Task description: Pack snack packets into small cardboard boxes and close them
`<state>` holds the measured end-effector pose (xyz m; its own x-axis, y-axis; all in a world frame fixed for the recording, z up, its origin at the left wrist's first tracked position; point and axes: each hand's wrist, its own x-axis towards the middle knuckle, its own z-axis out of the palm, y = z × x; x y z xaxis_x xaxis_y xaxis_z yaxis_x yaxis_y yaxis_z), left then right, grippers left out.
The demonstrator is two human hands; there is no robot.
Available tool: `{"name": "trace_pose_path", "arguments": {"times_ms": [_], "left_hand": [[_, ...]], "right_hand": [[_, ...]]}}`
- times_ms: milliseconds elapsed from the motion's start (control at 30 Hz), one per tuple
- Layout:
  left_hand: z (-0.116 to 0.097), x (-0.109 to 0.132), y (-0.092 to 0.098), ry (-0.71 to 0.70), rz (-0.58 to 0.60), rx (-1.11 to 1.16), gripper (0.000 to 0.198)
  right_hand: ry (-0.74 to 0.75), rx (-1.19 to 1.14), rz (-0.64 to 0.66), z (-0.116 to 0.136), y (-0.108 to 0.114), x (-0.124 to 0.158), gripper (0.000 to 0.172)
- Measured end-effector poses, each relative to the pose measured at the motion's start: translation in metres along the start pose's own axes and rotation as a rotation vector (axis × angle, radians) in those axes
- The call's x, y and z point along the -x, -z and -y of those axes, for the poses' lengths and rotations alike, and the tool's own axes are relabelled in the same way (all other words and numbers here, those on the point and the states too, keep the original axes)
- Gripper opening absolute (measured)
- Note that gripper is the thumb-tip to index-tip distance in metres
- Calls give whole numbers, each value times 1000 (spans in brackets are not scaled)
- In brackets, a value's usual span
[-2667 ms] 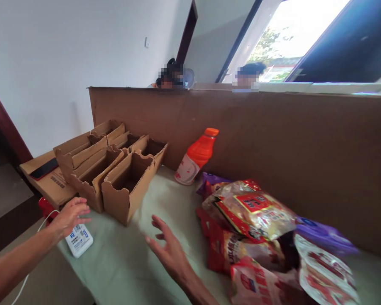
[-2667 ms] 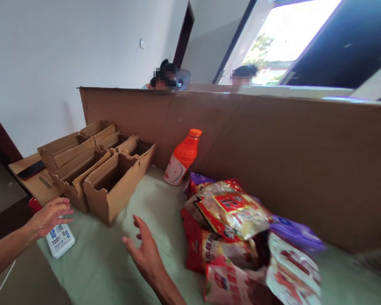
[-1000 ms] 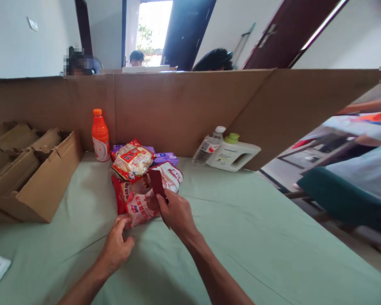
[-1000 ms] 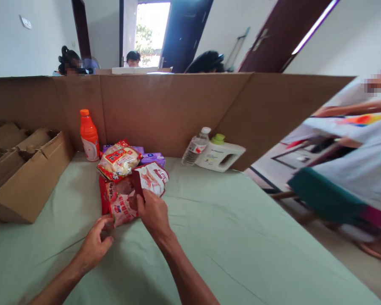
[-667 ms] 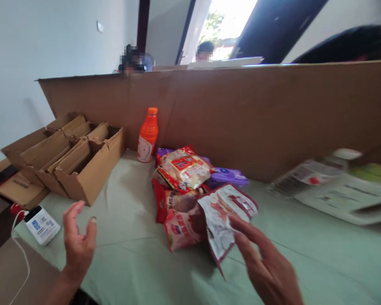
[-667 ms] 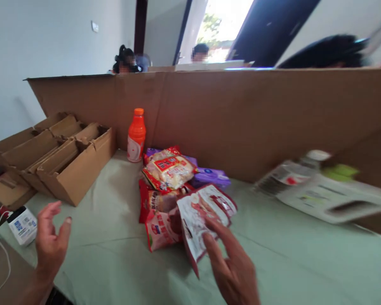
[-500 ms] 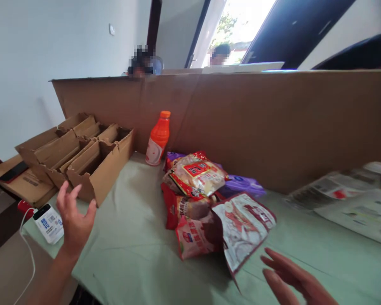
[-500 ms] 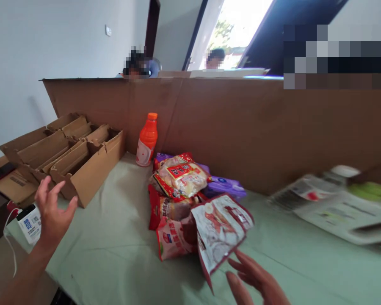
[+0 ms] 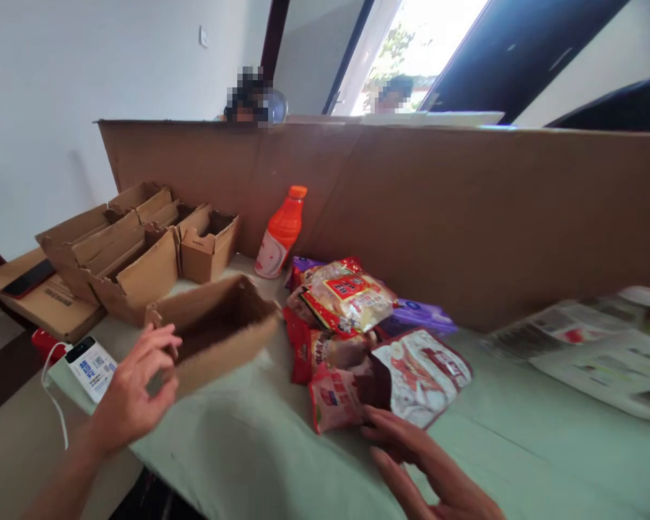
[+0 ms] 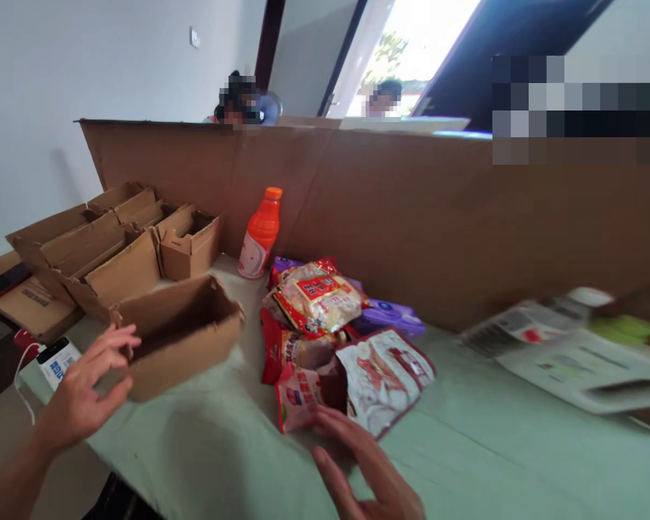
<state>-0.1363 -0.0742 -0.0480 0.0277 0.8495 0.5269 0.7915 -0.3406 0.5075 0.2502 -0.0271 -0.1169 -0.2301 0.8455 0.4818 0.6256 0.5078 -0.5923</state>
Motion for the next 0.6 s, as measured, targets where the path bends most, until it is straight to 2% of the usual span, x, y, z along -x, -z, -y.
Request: {"name": "trace_pose_path", "arguments": {"times_ms": [67,100,167,267,333,367,467,533,600], "left_hand": [[-16,29,9,-43,110,84,15],[-21,42,11,-49,121,110,17],[-22,62,11,-43,59,134,30],[-6,80,-1,36,-34,167,72],[12,88,-16,155,1,201,93],[21,91,-24,232,51,200,97],[44,104,-46,467,203,111,93],[49,115,-58,578,219,47,87],[43,124,-70,597,194,63,84]], "right_hand": [[50,-13,161,5,-7,2,35],[58,-19,250,6,-9,6,39],[37,-24,406,8,-13,17,51],[-45,-43,514,12,-18,37,67],[-96,-79,505,19,-24,47,71],[-112,-104,485,22,-29,51,71],[-137,-178,410,34,-47,59,70],[-145,-185,332,37,-55,68,70],[-176,-137,245,35,-56,88,68]]}}
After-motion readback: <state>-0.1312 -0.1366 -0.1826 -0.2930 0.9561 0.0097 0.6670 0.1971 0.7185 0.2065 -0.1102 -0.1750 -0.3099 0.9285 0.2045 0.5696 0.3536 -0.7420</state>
